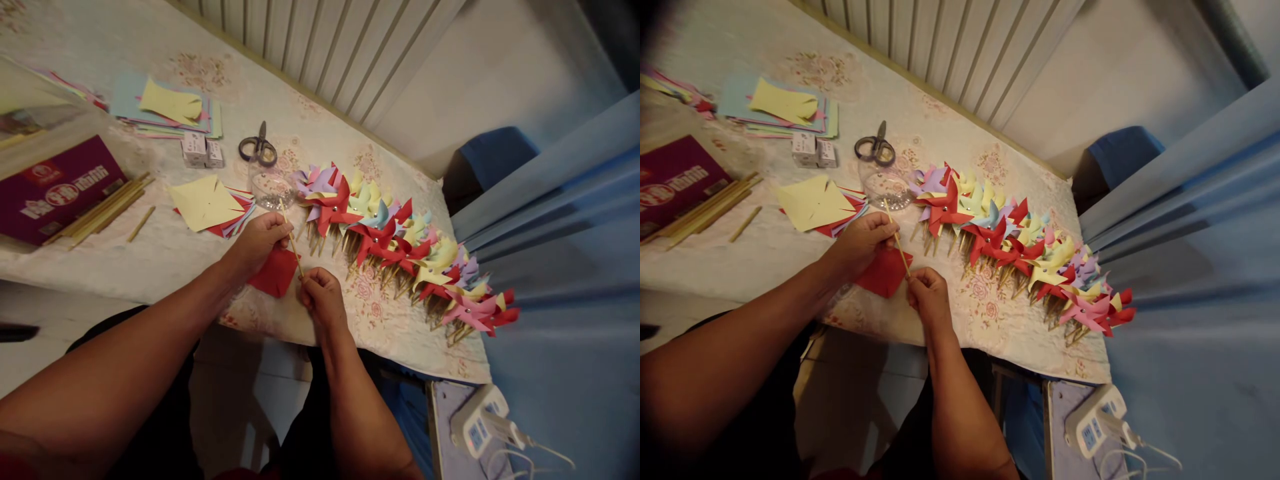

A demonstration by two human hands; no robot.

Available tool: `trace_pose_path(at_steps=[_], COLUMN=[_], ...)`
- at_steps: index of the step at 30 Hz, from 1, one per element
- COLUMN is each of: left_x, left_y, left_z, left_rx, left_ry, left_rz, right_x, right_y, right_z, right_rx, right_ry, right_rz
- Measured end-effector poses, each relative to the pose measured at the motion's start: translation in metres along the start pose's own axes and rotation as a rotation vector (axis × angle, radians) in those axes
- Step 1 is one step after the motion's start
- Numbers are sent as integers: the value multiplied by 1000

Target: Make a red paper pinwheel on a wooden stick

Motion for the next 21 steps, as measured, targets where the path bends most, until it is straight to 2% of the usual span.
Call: trace_pose_path(at_steps=[9,21], left_x=[-6,-4], left_y=[-6,-7], left_z=[-3,-3], left_rx=[17,17], left_ry=[-25,-26], left_rz=[74,94], right_x=[1,3], right_y=[-7,-7], right_z=[5,5], right_rx=[34,2], right_ry=[-9,-47], right_rz=[55,95])
Point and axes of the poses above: each hand's wrist, its own z-axis towards the middle knuckle, its own x-axis out of the palm, y = z × x, the point moved 4 cm from there along z, towards the middle knuckle, and after that the axes turned 14 degrees about z, right-handed, at the moved point
